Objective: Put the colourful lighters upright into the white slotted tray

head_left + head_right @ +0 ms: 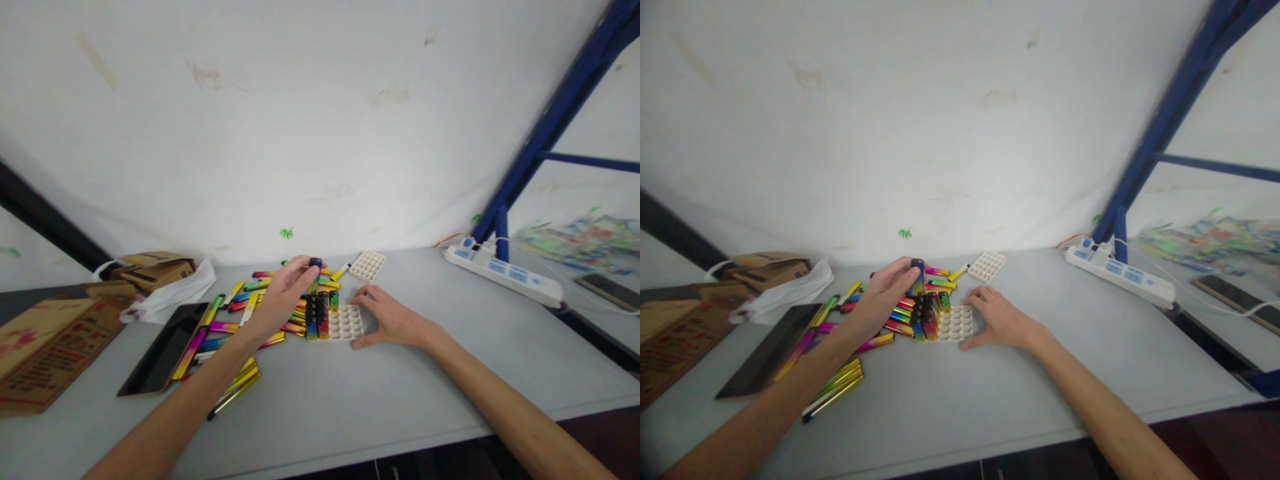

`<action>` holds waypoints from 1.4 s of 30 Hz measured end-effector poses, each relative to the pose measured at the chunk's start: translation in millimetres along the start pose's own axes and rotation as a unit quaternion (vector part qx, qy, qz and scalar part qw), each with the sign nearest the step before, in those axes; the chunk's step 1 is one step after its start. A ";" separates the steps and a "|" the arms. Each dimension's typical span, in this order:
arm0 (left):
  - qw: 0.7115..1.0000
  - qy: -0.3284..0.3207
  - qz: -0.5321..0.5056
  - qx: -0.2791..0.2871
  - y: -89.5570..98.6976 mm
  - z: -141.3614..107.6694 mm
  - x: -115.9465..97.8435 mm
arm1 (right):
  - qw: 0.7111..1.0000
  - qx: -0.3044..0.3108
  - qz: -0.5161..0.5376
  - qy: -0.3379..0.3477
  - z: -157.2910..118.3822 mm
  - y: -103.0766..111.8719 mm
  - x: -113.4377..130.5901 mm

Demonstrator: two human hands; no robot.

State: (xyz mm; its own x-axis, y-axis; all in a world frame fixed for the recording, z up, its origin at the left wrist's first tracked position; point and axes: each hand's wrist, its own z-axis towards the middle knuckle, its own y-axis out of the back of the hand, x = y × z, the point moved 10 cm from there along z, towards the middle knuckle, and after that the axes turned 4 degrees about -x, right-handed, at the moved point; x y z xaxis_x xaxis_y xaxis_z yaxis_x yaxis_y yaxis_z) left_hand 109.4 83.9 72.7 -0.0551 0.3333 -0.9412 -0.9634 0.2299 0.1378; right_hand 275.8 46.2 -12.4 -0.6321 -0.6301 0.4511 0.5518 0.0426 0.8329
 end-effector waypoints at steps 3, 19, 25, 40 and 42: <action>0.997 -0.014 0.050 0.054 -19.0 3.2 -5.6 | 1.000 -0.008 0.000 0.009 -0.5 0.5 0.0; 0.900 -0.105 0.366 0.211 -49.1 1.2 2.5 | 1.000 0.009 -0.013 0.022 0.0 0.6 3.4; 0.907 -0.099 0.352 0.207 -56.5 3.6 10.6 | 0.999 0.007 -0.029 0.026 0.3 -0.8 2.9; 0.934 -0.081 0.294 0.186 -43.8 -6.9 11.0 | 1.000 0.007 -0.012 0.014 -0.9 0.3 2.3; 0.943 -0.069 0.280 0.168 -37.5 -5.2 10.4 | 1.000 0.009 -0.012 0.013 -1.0 -0.7 1.1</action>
State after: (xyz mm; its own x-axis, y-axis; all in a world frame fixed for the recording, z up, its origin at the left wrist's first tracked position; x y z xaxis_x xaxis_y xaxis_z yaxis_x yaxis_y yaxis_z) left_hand 143.6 73.9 56.1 -0.4738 0.5989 -0.6456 -0.6540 0.2517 0.7134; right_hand 275.3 44.6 -12.8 -0.6309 -0.6509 0.4223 0.5265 0.0405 0.8492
